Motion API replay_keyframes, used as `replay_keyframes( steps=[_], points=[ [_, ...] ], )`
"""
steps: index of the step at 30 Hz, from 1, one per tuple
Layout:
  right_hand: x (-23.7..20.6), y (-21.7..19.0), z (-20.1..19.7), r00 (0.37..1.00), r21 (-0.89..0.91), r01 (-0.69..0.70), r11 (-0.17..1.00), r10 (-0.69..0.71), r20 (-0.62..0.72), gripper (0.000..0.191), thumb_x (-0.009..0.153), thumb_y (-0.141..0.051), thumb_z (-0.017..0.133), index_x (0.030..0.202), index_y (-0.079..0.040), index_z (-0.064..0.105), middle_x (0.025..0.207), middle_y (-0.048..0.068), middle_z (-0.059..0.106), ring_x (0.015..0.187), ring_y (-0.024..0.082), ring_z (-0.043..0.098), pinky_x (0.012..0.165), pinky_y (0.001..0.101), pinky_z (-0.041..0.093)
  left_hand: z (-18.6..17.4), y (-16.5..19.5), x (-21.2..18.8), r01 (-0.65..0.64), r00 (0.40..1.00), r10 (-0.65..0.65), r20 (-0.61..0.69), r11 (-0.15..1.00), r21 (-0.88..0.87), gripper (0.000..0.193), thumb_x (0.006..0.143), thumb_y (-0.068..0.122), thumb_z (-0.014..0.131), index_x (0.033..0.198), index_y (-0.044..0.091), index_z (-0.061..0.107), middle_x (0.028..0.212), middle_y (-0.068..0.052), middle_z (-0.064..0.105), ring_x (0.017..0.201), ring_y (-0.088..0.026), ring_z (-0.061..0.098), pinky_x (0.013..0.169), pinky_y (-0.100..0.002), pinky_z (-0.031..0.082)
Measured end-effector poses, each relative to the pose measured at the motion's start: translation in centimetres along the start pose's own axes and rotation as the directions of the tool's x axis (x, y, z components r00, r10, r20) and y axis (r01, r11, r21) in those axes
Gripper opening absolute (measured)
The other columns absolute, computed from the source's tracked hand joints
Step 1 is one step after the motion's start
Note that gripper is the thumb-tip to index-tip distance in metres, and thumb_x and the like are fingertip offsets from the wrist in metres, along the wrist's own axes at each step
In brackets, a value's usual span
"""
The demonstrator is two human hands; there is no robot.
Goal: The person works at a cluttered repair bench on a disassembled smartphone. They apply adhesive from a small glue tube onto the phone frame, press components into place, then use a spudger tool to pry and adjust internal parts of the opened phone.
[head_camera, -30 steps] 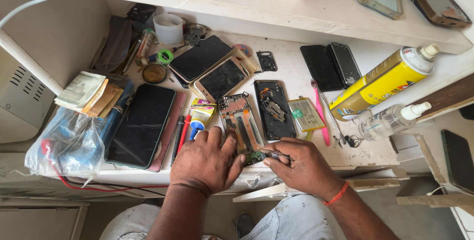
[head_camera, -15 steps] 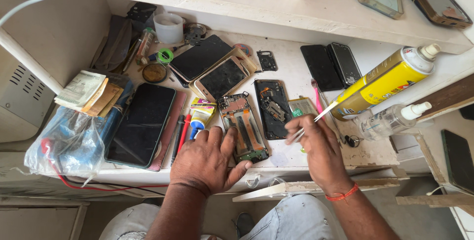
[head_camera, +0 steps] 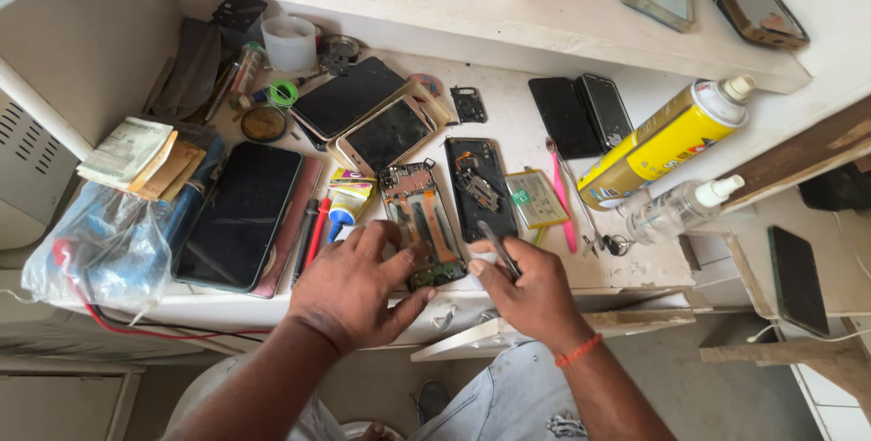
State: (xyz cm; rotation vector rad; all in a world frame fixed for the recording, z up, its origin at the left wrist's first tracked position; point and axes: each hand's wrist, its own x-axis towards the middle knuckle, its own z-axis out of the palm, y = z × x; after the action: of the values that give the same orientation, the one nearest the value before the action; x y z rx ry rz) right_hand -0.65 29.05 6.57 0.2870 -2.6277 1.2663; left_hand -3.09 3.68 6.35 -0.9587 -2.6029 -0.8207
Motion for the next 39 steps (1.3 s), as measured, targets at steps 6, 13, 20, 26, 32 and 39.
replay_keyframes(
  steps=[6,13,20,26,32,39],
  points=[
    [1.0,-0.9,-0.1,0.981,-0.087,-0.154,0.984,0.163,0.107,0.025,0.082,-0.017,0.082,0.104,-0.005,0.08,0.057,-0.005,0.051,0.057,0.003,0.047,0.05,0.0247,0.042,0.1,0.9,0.7,-0.064,0.997,0.056,-0.061,0.989,-0.134,0.036,0.081,0.035,0.076,0.107,0.01,0.075,0.104,-0.011,0.064,0.099,-0.032,0.064,0.082,-0.045,0.053],
    [1.2,0.4,-0.5,0.976,-0.043,-0.147,0.988,0.152,0.156,0.024,0.083,-0.017,0.082,0.103,-0.005,0.08,0.063,-0.009,0.061,0.06,0.001,0.051,0.052,0.023,0.045,-0.1,0.2,2.3,0.033,0.991,-0.011,0.133,0.987,-0.16,0.027,0.077,0.029,0.079,0.099,0.015,0.08,0.1,-0.01,0.067,0.097,-0.033,0.066,0.085,-0.044,0.052],
    [1.4,0.4,-0.4,0.974,-0.078,-0.163,0.983,0.173,0.143,0.022,0.081,-0.016,0.083,0.1,-0.006,0.081,0.055,-0.007,0.049,0.054,0.002,0.042,0.047,0.0247,0.037,-0.9,-0.2,4.4,0.287,0.915,-0.197,0.352,0.932,-0.223,0.023,0.076,0.024,0.08,0.099,0.02,0.081,0.111,-0.008,0.069,0.103,-0.028,0.069,0.092,-0.039,0.053],
    [1.5,-0.2,-0.5,0.975,-0.094,-0.159,0.983,0.172,0.141,0.021,0.079,-0.016,0.084,0.098,-0.007,0.081,0.053,-0.008,0.042,0.051,0.003,0.037,0.045,0.0251,0.033,-1.2,-0.7,5.1,0.478,0.838,-0.354,0.415,0.842,-0.248,0.018,0.082,0.022,0.078,0.099,0.017,0.08,0.096,-0.006,0.078,0.09,-0.022,0.075,0.084,-0.035,0.058],
    [1.6,-0.9,0.0,0.976,-0.102,-0.171,0.98,0.183,0.116,0.021,0.079,-0.017,0.084,0.095,-0.006,0.078,0.05,-0.007,0.042,0.049,0.003,0.038,0.044,0.0253,0.032,-2.1,-0.8,4.1,0.597,0.8,-0.457,0.39,0.675,-0.434,0.026,0.081,0.018,0.077,0.107,0.015,0.076,0.084,-0.006,0.081,0.079,-0.017,0.077,0.078,-0.031,0.06],
    [1.9,-1.6,0.5,0.978,-0.181,-0.186,0.966,0.199,0.056,0.016,0.078,-0.017,0.079,0.088,-0.005,0.076,0.051,0.001,0.061,0.047,0.004,0.053,0.045,0.0264,0.044,-1.1,0.5,3.0,0.599,0.79,-0.429,0.438,0.695,-0.399,0.021,0.086,0.019,0.073,0.106,0.018,0.081,0.096,-0.004,0.082,0.089,-0.016,0.08,0.087,-0.03,0.06]
  ],
)
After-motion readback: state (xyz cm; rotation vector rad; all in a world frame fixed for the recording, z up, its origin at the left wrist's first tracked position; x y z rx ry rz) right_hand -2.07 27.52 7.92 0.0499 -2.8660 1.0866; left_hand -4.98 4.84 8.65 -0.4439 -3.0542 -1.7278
